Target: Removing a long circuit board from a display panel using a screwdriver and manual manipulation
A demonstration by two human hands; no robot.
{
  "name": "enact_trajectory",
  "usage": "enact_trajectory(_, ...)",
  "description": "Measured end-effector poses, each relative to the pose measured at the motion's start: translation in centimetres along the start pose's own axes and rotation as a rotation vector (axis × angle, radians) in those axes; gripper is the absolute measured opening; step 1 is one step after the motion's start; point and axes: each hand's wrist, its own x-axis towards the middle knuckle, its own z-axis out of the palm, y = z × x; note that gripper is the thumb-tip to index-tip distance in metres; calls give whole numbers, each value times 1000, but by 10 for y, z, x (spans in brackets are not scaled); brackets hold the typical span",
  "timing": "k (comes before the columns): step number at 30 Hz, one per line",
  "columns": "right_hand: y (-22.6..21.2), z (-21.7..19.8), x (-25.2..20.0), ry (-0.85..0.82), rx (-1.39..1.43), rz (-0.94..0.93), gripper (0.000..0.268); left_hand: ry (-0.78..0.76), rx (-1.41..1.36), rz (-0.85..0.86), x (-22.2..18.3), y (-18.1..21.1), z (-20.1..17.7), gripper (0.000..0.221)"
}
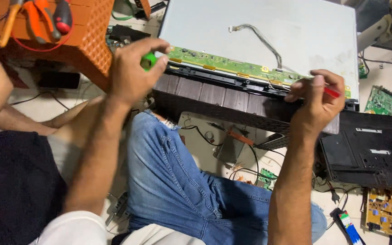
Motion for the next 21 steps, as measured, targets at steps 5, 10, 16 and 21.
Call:
enact_trajectory(5, -27, 5, -28, 6, 57, -65, 9, 186, -110, -133, -53, 70, 2, 20)
enact_trajectory(10, -39, 23, -109, -140, 92, -101, 19, 50, -606, -400, -108, 122, 46, 23)
enact_trajectory(16, -48, 51, -178, -144, 15, 183, 24, 42, -950, -536, -135, 149, 81, 15)
enact_trajectory(21, -48, 34, -202, -130, 4, 416, 6, -158, -755, -498, -141, 155, 80, 11)
